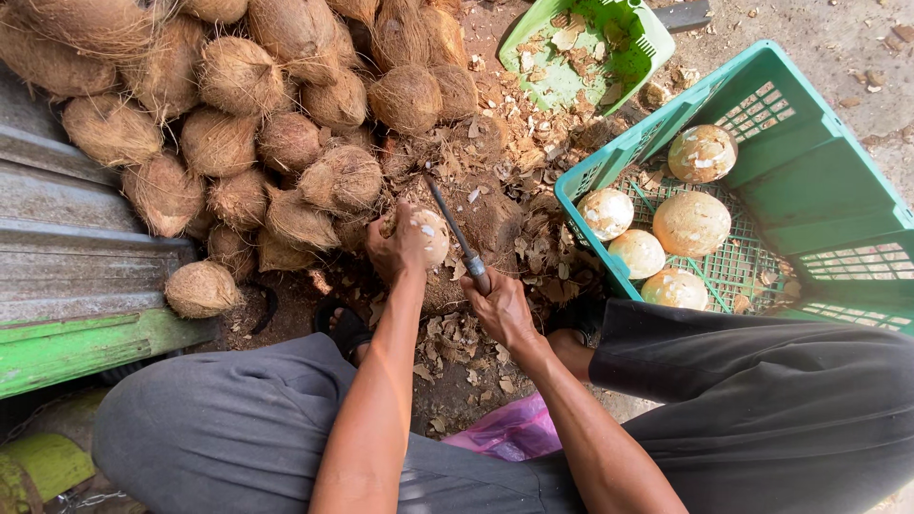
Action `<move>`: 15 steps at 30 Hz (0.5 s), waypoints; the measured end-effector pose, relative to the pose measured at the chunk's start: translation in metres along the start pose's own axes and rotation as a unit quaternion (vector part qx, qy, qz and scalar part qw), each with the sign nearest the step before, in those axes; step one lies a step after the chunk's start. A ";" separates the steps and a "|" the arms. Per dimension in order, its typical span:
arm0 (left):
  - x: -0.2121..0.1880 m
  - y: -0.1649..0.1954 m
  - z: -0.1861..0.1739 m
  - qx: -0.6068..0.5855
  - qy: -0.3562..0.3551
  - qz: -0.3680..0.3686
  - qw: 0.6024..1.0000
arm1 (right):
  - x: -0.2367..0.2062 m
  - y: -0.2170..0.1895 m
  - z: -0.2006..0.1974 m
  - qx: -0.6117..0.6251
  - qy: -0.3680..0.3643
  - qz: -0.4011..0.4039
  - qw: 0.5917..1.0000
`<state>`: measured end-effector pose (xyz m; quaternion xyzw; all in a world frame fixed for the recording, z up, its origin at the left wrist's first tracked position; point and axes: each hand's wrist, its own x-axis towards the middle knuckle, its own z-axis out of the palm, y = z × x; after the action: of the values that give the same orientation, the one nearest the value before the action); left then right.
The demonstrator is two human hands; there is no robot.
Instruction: The person sits on the ground beside a large pile of husked coconuts and uses a machete to chop the fibrous husk off coconuts one at a time, placing the peeled coconuts into a green plastic crate and discarding husk pieces aside.
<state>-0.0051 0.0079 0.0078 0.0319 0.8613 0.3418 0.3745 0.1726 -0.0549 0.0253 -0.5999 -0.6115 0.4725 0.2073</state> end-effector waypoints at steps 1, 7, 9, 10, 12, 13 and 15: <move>-0.001 0.000 0.000 -0.005 0.016 0.007 1.000 | -0.002 0.002 0.003 -0.012 -0.002 -0.028 1.000; 0.000 -0.006 0.012 -0.024 0.088 0.067 0.994 | 0.000 0.015 0.004 -0.094 -0.035 0.032 0.994; 0.001 -0.007 0.014 0.009 0.082 0.032 0.996 | 0.002 0.020 -0.002 -0.084 -0.052 0.110 0.989; 0.001 -0.007 0.016 0.000 0.080 0.027 0.996 | 0.003 0.021 -0.002 -0.051 -0.048 0.093 0.993; 0.002 -0.008 0.016 -0.019 0.080 0.011 0.997 | 0.004 0.021 -0.002 0.013 -0.046 0.058 0.997; 0.002 -0.009 0.016 -0.040 0.066 0.005 0.997 | 0.003 0.021 -0.002 0.008 -0.044 0.046 0.998; 0.005 -0.013 0.016 -0.085 0.037 0.005 0.996 | 0.004 0.018 0.003 0.002 -0.034 0.014 0.999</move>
<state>0.0042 0.0084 -0.0111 -0.0088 0.8423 0.4168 0.3417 0.1789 -0.0548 0.0081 -0.5918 -0.6089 0.4963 0.1809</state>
